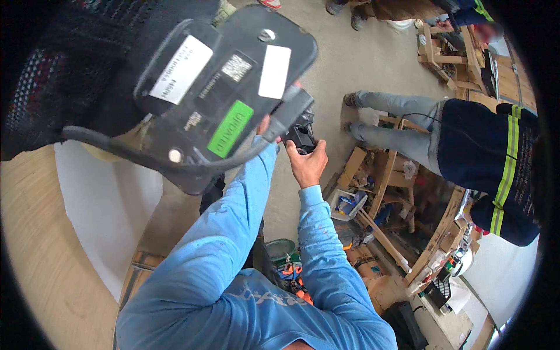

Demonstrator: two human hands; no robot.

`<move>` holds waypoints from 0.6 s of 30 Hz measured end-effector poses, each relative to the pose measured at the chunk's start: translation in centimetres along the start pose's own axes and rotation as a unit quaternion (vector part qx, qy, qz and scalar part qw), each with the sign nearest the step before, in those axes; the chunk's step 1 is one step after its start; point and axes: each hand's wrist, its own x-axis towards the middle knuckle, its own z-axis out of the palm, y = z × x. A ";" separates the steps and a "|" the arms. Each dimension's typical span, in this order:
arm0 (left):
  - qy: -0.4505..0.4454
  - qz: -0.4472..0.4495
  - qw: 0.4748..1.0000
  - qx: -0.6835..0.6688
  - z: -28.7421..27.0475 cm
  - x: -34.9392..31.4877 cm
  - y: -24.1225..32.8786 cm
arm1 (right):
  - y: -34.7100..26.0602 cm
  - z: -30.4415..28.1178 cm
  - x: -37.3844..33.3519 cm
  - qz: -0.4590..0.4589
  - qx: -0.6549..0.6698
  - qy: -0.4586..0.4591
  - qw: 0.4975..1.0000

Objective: The person assembles a small black electronic device by connecting two parts together. They manipulate the components with both hands, aligning and pressing them until they fit securely.

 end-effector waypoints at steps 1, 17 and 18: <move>-0.001 0.004 1.000 -0.004 -0.1 -0.1 0.0 | 0.3 -0.5 -0.1 0.004 0.003 -0.012 1.000; 0.049 -0.021 0.996 0.069 1.3 -3.0 1.4 | 1.1 -2.1 1.3 0.028 0.189 -0.048 0.980; 0.048 -0.025 0.997 0.061 1.7 -3.2 1.6 | 1.1 -2.1 1.5 0.031 0.196 -0.052 0.979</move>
